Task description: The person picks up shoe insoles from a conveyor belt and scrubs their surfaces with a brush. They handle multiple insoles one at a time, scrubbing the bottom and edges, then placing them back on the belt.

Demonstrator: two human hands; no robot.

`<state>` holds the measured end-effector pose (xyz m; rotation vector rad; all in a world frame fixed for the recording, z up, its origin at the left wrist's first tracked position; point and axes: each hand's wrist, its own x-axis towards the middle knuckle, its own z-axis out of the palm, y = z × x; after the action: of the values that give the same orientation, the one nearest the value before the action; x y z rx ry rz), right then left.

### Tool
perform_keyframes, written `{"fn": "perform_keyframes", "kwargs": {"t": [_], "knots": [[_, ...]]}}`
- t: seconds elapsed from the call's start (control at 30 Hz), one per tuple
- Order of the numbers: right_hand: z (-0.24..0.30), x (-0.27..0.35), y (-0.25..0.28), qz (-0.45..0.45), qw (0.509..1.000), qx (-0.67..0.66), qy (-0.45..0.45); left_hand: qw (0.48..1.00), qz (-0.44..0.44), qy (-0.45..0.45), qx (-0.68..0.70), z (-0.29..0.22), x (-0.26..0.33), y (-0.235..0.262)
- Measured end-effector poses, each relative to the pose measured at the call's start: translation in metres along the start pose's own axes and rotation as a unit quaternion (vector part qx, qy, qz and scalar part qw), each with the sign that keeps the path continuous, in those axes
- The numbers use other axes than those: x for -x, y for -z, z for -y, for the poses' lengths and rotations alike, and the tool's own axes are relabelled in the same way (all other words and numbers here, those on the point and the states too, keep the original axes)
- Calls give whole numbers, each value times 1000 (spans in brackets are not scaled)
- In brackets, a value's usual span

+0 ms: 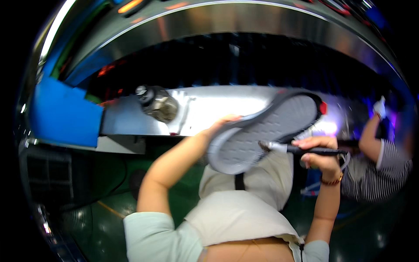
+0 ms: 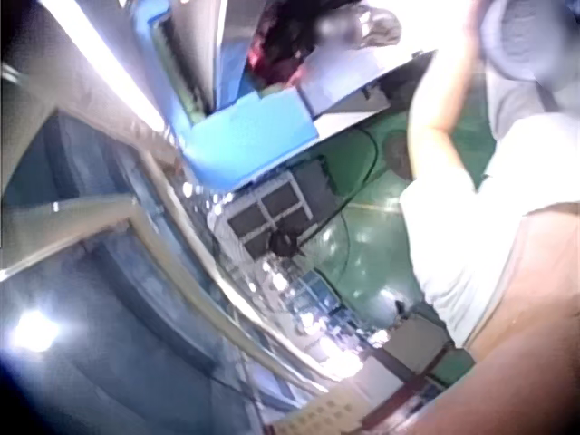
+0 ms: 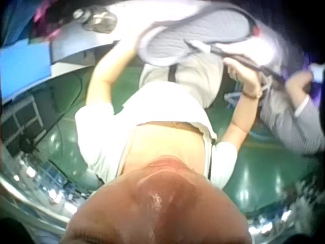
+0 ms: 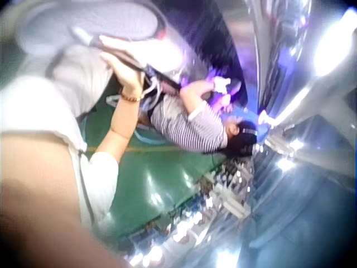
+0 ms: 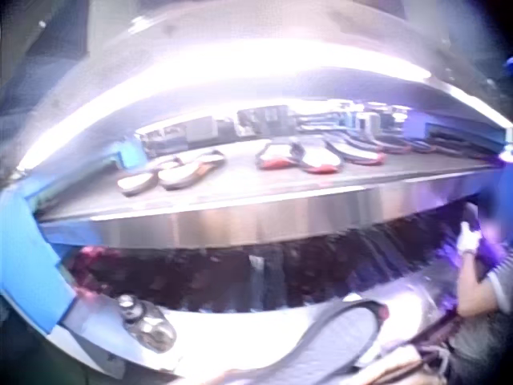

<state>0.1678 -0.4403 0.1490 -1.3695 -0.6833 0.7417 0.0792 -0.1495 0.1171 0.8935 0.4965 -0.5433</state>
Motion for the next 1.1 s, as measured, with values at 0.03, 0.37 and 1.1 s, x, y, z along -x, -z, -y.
{"fn": "perform_keyframes", "kwargs": {"t": [0.03,0.37,1.1], "knots": [[-7,-8,-5,-5,1000,6,26,996,20,23,87,9,-8,-1],[-63,-38,-17,-182,972,97,115,930,192,-99,298,60,-21,46],[-104,-24,14,-253,887,-369,112,611,92,-692,373,-317,134,159]]}}
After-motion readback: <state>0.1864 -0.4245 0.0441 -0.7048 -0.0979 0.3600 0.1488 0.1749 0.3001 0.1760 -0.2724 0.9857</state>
